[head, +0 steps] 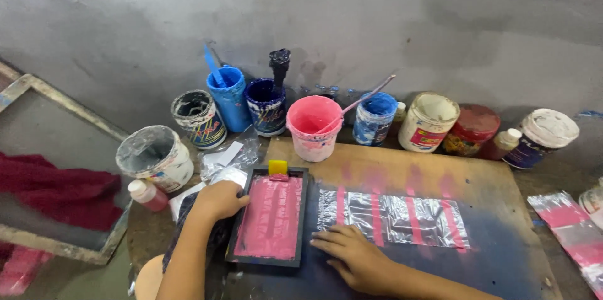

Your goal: The person uses a yellow sponge to spread pink paint on a black tray. They then use a dark cloth to wipe the wooden table surface, cleaning off paint smudges. Finally, they wipe a yellow rectangular object with the cloth.

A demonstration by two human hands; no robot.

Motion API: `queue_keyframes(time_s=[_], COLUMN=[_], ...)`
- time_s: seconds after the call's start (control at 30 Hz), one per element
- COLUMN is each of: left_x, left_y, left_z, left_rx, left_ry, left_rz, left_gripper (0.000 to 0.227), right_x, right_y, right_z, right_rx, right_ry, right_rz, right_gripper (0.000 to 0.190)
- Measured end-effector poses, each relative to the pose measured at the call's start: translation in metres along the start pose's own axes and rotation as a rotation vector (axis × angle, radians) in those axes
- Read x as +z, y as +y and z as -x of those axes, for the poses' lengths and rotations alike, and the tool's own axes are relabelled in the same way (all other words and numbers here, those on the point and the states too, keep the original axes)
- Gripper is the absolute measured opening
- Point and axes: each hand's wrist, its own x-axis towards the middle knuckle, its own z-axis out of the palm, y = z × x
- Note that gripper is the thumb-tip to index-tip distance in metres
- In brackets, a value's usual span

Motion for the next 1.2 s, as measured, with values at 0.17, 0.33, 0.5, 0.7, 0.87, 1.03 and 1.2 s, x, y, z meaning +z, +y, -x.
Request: queue_keyframes(time_s=[0.17, 0.33, 0.5, 0.7, 0.87, 1.03, 1.2], left_x=[0.009, 0.007, 0.041, 0.039, 0.04, 0.04, 0.045], left_y=[0.0, 0.059, 0.129, 0.161, 0.164, 0.17, 0.172], left_z=[-0.007, -0.015, -0.053, -0.061, -0.053, -0.044, -0.044], left_rx=[-0.03, 0.285, 0.572, 0.508, 0.488, 0.455, 0.454], left_ry=[0.146, 0.476, 0.57, 0.468, 0.469, 0.493, 0.571], left_rz=[-0.078, 0.063, -0.241, -0.388, -0.359, -0.308, -0.37], left_gripper=[0.046, 0.023, 0.028, 0.027, 0.027, 0.019, 0.017], right_x=[-0.027, -0.083, -0.096, -0.089, -0.088, -0.092, -0.093], right_y=[0.076, 0.153, 0.213, 0.207, 0.206, 0.195, 0.193], right_z=[0.056, 0.117, 0.164, 0.166, 0.165, 0.16, 0.167], right_rx=[0.125, 0.524, 0.632, 0.753, 0.728, 0.737, 0.713], right_ry=[0.323, 0.578, 0.706, 0.59, 0.613, 0.525, 0.471], right_rz=[-0.017, 0.031, 0.267, 0.284, 0.239, 0.279, 0.35], right_gripper=[0.034, 0.028, 0.021, 0.019, 0.011, 0.007, 0.014])
